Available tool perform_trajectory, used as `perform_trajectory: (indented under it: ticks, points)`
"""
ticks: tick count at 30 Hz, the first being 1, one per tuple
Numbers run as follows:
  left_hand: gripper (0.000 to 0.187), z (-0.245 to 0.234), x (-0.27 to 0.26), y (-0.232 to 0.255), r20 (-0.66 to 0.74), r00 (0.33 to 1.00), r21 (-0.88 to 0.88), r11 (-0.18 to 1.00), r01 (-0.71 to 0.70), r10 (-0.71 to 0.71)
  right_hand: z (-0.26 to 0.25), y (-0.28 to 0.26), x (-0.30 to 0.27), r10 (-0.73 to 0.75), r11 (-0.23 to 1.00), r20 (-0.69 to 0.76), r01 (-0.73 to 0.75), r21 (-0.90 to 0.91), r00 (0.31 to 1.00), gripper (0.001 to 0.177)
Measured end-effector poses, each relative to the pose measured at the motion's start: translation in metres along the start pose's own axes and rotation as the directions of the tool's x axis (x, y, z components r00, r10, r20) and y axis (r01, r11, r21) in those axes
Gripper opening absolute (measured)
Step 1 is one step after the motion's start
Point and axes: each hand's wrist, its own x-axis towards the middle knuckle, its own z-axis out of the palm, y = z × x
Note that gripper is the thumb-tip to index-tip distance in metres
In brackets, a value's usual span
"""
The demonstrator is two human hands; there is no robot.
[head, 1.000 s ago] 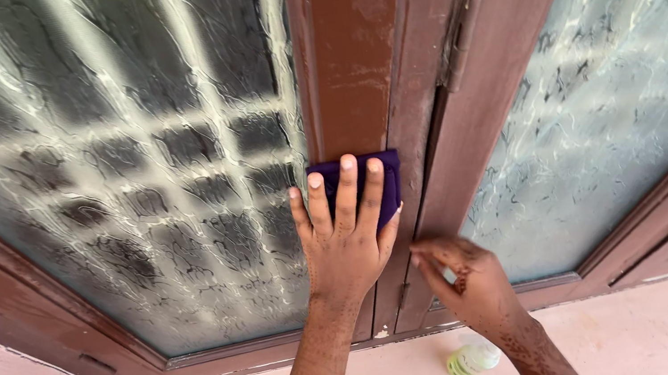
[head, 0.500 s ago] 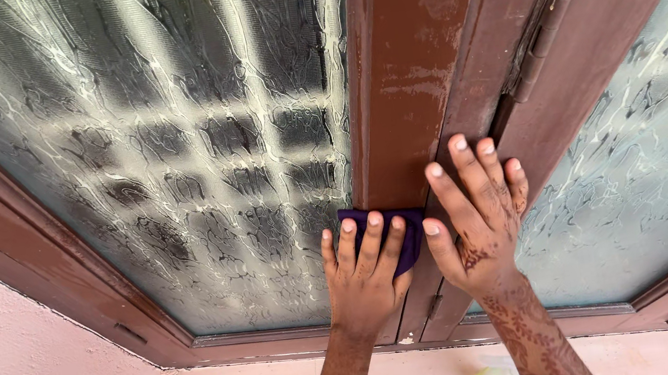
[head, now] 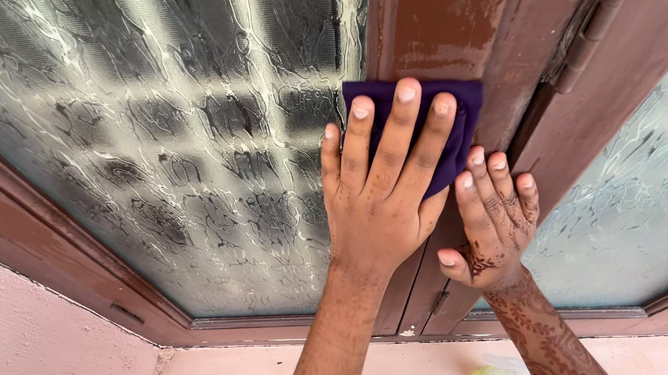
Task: The person cleans a glass window by spraying it with liquid and wiping the glass and wooden frame with a purple cloth.
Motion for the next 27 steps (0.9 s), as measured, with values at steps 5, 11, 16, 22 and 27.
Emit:
perform_trajectory:
  ticks: [5, 11, 16, 22, 27]
  points:
    - [0.058, 0.024, -0.089, -0.009, 0.086, 0.996, 0.019, 1.0, 0.014, -0.016, 0.0, -0.002, -0.01, 0.008, 0.999, 0.068, -0.005, -0.037, 0.998, 0.054]
    - [0.061, 0.046, -0.151, -0.012, 0.153, 0.988, 0.041, 0.999, 0.01, -0.016, -0.001, 0.0, -0.022, 0.028, 0.999, 0.097, -0.03, 0.014, 0.995, 0.05]
    - [0.06, 0.028, -0.103, -0.002, 0.131, 0.99, 0.031, 0.998, 0.057, -0.061, 0.001, 0.003, -0.017, -0.037, 0.993, 0.016, 0.035, 0.116, 0.999, 0.069]
    - [0.057, 0.014, -0.039, 0.007, 0.053, 0.997, 0.07, 0.996, 0.052, -0.056, 0.002, 0.002, -0.017, -0.031, 0.993, 0.017, 0.029, 0.116, 0.999, 0.08]
    - [0.059, 0.032, -0.078, 0.0, 0.078, 0.997, 0.091, 0.996, 0.015, -0.022, 0.002, 0.004, -0.022, -0.033, 0.997, 0.045, 0.03, 0.073, 0.998, 0.079]
